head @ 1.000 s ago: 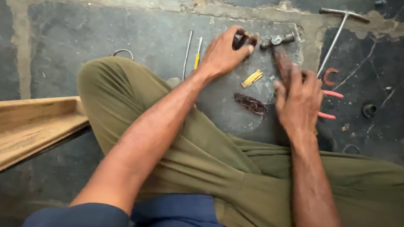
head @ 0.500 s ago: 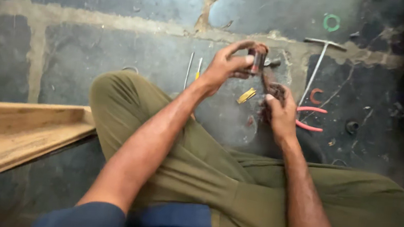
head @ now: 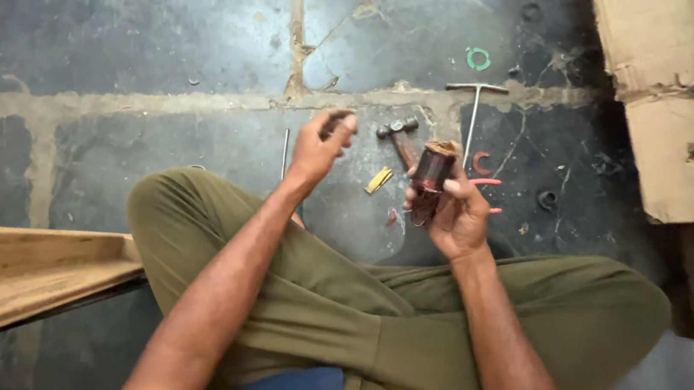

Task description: The person sits on the floor and uses pliers to strip insulation from a wire, then uses a hammer and chisel to work on a small metal component. The person continues to manipulate the wire and component with pliers and a hammer throughout the clip.

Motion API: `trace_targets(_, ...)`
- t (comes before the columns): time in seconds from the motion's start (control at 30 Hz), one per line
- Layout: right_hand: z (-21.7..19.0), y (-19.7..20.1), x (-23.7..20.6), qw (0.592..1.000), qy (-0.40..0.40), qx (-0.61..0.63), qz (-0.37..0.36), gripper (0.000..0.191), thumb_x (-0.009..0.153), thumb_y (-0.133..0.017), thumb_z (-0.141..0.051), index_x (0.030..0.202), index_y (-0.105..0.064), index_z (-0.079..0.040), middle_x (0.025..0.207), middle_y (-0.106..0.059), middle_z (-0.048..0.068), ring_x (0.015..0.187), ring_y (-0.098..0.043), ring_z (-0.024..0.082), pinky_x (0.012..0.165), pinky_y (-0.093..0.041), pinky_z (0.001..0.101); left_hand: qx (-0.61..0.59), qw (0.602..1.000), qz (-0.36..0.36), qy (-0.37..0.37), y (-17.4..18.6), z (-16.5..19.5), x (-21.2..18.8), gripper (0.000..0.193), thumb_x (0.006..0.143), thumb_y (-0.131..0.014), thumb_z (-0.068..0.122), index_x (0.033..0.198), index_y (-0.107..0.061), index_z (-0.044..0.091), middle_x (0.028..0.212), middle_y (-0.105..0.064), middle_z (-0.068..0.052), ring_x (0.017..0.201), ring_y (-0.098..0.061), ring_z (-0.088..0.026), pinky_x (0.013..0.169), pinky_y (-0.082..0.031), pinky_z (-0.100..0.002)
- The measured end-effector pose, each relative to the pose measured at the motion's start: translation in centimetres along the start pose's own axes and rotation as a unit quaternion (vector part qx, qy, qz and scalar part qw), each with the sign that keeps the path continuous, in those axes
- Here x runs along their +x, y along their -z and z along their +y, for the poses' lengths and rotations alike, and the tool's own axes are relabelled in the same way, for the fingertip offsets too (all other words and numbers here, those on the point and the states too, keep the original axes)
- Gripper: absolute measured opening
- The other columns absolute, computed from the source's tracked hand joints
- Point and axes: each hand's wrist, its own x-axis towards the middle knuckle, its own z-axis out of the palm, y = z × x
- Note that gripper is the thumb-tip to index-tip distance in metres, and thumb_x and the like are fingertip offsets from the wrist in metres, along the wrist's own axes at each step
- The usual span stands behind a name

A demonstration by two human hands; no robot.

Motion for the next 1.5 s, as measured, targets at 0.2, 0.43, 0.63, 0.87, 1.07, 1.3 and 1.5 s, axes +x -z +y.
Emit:
trace_targets(0.2,-1.8,-3.1,-3.0,0.998,0.038,-0.037,-0.016,0.062,0.087,-0.062,-0.017,0.148,-0.05,-0.009,0.125,-0.066,0.02,0.11,-0.069,0.035,0.088,-0.058,0.0452,-0.109,0.956,-0.247,-0.117,-2.2,3.4,-3.2,0.051,0.101,-0.071,0.025,0.147,-0.058,0.007,0.124,-0.071,-0.008,0.11,-0.066,-0.014,0.096,-0.055,-0.03)
trace_targets(0.43,-1.1,-2.7,-3.2,0.988,0.083,-0.122,-0.05,0.059,0.089,-0.058,0.0,0.147,-0.052,-0.001,0.129,-0.064,0.012,0.11,-0.065,0.024,0.093,-0.057,0.0403,-0.073,0.932,-0.319,-0.153,-4.0,7.7,-6.4,0.067,0.091,-0.079,0.016,0.151,-0.05,0.009,0.137,-0.064,-0.007,0.12,-0.064,-0.015,0.101,-0.058,-0.034)
trace_targets(0.63,1.0,-2.0,-2.1,0.991,0.048,-0.127,0.006,0.064,0.087,-0.049,0.004,0.15,-0.041,-0.004,0.133,-0.058,0.011,0.113,-0.064,0.021,0.094,-0.059,0.0408,0.027,0.946,-0.302,-0.113,-4.3,5.8,-6.6,0.07,0.096,-0.073,0.021,0.158,-0.044,0.011,0.134,-0.069,-0.007,0.109,-0.062,-0.012,0.095,-0.055,-0.031)
trace_targets(0.87,3.4,-0.3,0.0,0.967,0.076,-0.239,0.036,0.071,0.086,-0.05,0.007,0.153,-0.029,-0.003,0.144,-0.049,0.012,0.128,-0.054,0.022,0.102,-0.05,0.0384,0.084,0.948,-0.208,-0.224,-3.9,3.4,-4.8,0.056,0.097,-0.075,0.015,0.148,-0.052,0.005,0.138,-0.066,-0.012,0.128,-0.063,-0.021,0.109,-0.049,-0.036)
trace_targets(1.07,4.5,-0.7,0.8,0.802,0.033,-0.597,-0.002,0.069,0.087,-0.07,-0.012,0.148,-0.039,-0.001,0.137,-0.05,0.02,0.126,-0.054,0.031,0.104,-0.047,0.0402,0.05,0.987,-0.11,-0.109,-3.0,3.9,-2.6,0.055,0.082,-0.085,0.013,0.13,-0.059,0.007,0.113,-0.071,-0.006,0.102,-0.066,-0.014,0.089,-0.056,-0.032)
trace_targets(1.3,0.6,0.9,2.3,0.642,-0.073,-0.76,0.074,0.04,0.099,-0.067,-0.027,0.135,-0.065,-0.011,0.134,-0.064,0.012,0.128,-0.062,0.034,0.112,-0.049,0.0446,0.086,0.989,-0.068,-0.097,-2.7,2.9,-1.5,0.069,0.074,-0.095,0.025,0.121,-0.049,0.006,0.108,-0.064,-0.006,0.101,-0.061,-0.015,0.092,-0.054,-0.033)
trace_targets(1.5,-1.8,4.3,2.8,0.438,-0.027,-0.896,0.065,0.054,0.077,-0.078,-0.015,0.13,-0.067,-0.014,0.14,-0.056,0.017,0.129,-0.052,0.038,0.107,-0.036,0.0591,0.134,0.979,-0.052,-0.144,-3.2,2.2,-0.5,0.068,0.076,-0.093,0.022,0.122,-0.047,0.004,0.11,-0.058,-0.013,0.102,-0.061,-0.024,0.095,-0.052,-0.037)
